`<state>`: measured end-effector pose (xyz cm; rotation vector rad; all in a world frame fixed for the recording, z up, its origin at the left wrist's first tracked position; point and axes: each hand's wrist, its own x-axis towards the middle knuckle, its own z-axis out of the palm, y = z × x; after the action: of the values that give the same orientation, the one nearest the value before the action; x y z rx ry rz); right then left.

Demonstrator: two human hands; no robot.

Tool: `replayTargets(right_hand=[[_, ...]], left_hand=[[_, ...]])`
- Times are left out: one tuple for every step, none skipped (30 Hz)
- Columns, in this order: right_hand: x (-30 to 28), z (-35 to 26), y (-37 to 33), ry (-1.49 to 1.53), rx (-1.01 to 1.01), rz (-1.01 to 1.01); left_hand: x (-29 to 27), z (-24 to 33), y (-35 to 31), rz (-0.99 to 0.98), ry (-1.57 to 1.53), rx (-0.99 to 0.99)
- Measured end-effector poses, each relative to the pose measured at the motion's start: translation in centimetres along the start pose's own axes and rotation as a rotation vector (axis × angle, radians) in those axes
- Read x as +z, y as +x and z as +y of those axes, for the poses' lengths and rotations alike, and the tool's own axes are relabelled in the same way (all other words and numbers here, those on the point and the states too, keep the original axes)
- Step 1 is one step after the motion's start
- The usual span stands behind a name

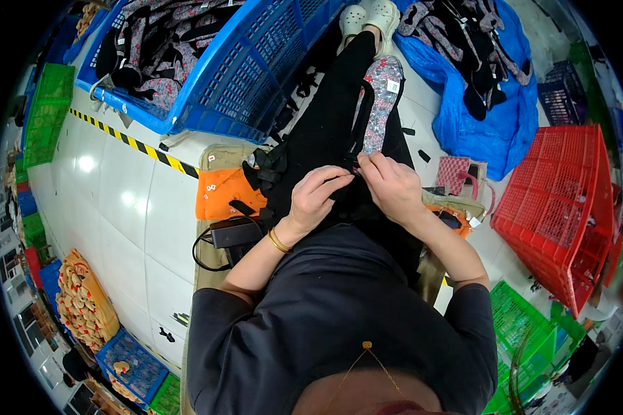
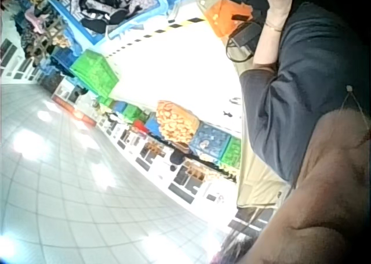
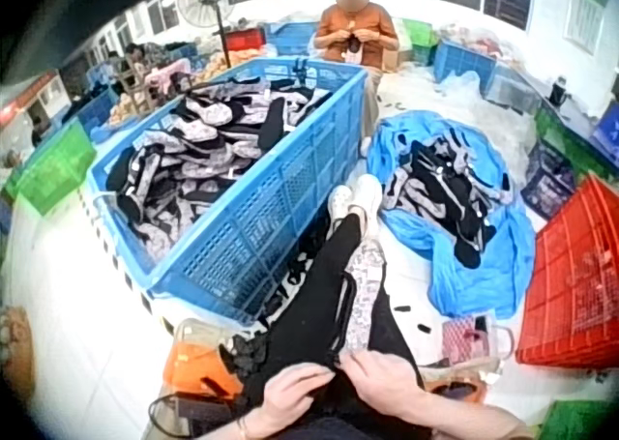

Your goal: The person sits on a low stool and repeatedly picks up floral-patterned slippers from a blue crate. They use small scissors to trim loose threads and excess fabric from the slipper edges, then place the finished items into a red crate.

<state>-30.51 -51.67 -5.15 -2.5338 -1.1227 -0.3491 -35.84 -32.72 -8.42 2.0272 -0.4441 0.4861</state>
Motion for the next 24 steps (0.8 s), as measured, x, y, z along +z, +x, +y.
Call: replayTargets(right_hand=[[-0.3,0.0,0.4,-0.011,-0.022,-0.015],[-0.6,0.0,0.7,-0.021,-0.043,-0.029],[-0.8,0.1,1.0,-0.031,-0.065,-0.044],[-0.8,0.1,1.2,-0.036,-0.084,-0.054],[-0.8,0.2,1.4,-0.042,-0.104,-0.064],[-0.8,0.3,1.6,-0.048,-0.123,-0.075],[-0.9,0.4,1.9,-0.043,-0.141,-0.087],[-0.9,0.5,2.1,-0.038,-0.159,-0.102],[-0.9,0.6,2.3,-0.033,-0.176,-0.116],[-0.9,0.7,2.3,-0.04,-0.188,-0.125],[-0.8,0.8,2.3,-0.046,-0.199,-0.132],[-0.8,0.9,2.3,-0.053,-0.21,-0.14],[-0.6,1.1,2.3,-0.057,-0.223,-0.149],[-0.3,1.3,2.1,-0.06,-0.237,-0.159],[-0.2,1.5,1.9,-0.064,-0.25,-0.169],[-0.2,1.7,1.8,-0.04,-0.248,-0.166],[-0.2,1.8,1.8,-0.015,-0.245,-0.164],[-0.3,2.0,1.7,0.01,-0.241,-0.161],[-0.6,2.1,1.5,0.057,-0.202,-0.134],[-1.3,2.2,1.2,0.103,-0.154,-0.105],[-1.9,2.3,0.9,0.145,-0.11,-0.076],[-2.3,2.8,0.4,0.192,0.009,-0.086],[-2.8,3.2,-0.2,0.238,0.123,-0.097],[-3.3,3.8,-0.6,0.289,0.234,-0.108]], left_hand=[[0.0,-0.1,0.0,-0.001,-0.002,0.005],[0.0,-0.1,0.0,-0.002,-0.001,0.012],[0.0,0.0,0.0,-0.004,0.001,0.019],[-0.1,0.0,0.1,-0.005,0.002,0.025],[-0.1,-0.1,0.0,-0.006,0.004,0.032],[-0.1,-0.1,0.0,-0.007,0.006,0.04],[-0.1,-0.2,-0.1,-0.008,0.008,0.047],[0.0,-0.2,-0.1,-0.011,0.006,0.055],[0.0,-0.3,-0.1,-0.015,0.004,0.064],[0.0,-0.4,-0.1,-0.018,0.002,0.072],[0.0,-0.4,-0.1,-0.016,0.004,0.07],[0.1,-0.4,-0.1,-0.014,0.007,0.067],[0.0,-0.5,-0.2,-0.013,0.009,0.065],[0.0,-0.5,-0.2,-0.021,0.005,0.066],[0.0,-0.5,-0.2,-0.029,0.001,0.067],[0.0,-0.5,-0.3,-0.038,-0.004,0.068],[-0.1,-0.4,-0.3,-0.055,-0.004,0.067],[-0.4,-0.3,-0.4,-0.073,-0.004,0.066],[-0.7,-0.2,-0.5,-0.092,-0.005,0.065],[-1.5,-0.1,-0.4,-0.247,-0.084,-0.013],[-2.9,-0.1,-0.2,-0.398,-0.162,-0.089],[-4.3,-0.1,0.1,-0.551,-0.241,-0.165],[-6.0,0.3,0.6,-0.736,-0.223,-0.225],[-7.6,0.4,0.9,-0.919,-0.199,-0.291]])
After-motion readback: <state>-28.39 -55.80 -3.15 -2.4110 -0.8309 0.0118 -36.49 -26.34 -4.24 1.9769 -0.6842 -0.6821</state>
